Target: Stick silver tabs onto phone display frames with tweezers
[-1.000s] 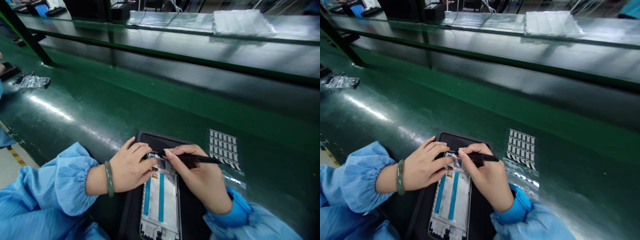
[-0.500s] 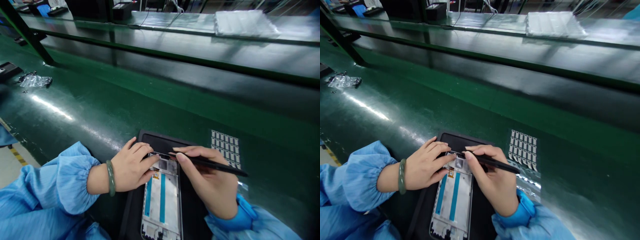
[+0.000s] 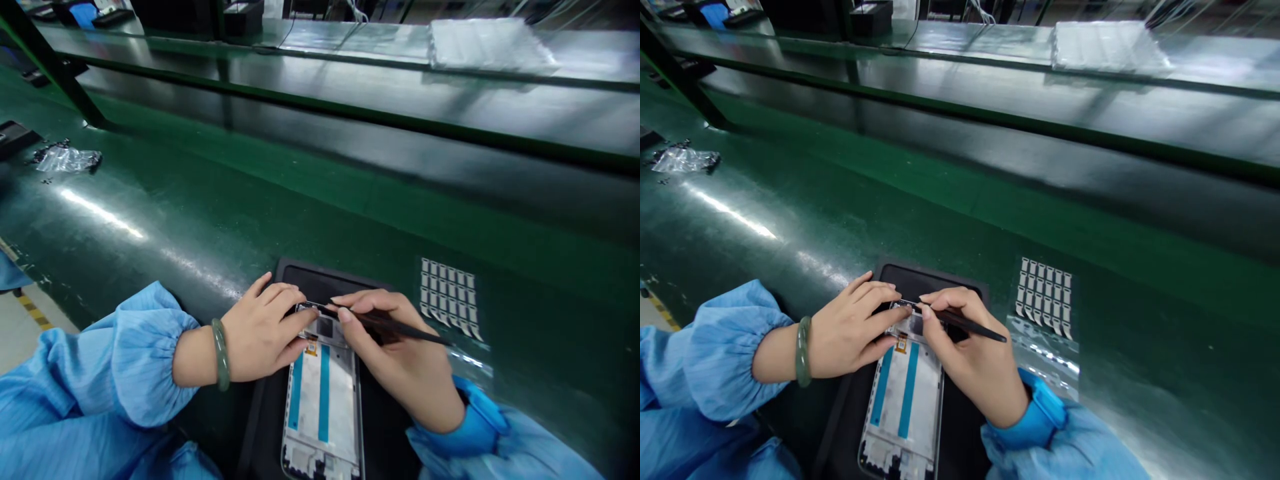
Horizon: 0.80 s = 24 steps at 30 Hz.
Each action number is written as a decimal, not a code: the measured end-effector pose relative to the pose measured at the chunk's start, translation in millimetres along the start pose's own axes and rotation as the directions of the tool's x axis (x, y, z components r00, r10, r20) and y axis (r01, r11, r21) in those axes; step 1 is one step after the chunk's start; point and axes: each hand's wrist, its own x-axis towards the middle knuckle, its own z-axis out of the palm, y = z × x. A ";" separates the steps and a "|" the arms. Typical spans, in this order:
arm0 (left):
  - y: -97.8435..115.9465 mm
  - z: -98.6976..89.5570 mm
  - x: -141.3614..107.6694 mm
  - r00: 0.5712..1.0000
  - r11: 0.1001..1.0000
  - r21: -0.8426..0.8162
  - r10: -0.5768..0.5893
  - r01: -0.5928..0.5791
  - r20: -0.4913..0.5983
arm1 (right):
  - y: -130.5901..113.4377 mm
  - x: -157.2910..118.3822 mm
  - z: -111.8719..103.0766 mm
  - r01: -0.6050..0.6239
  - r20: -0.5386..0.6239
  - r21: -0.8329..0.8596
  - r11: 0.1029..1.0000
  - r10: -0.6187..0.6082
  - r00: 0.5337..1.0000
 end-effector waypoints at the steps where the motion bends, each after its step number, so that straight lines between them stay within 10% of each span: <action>1: -0.2 0.2 0.0 1.000 1.000 0.000 0.000 0.000 -0.001 | -0.2 0.3 0.1 0.007 0.001 -0.007 1.000 -0.007 1.000; 24: 0.9 2.3 2.0 1.000 1.000 -0.012 -0.017 0.017 0.000 | -2.0 7.3 -3.7 -0.012 0.074 -0.104 0.994 0.019 0.997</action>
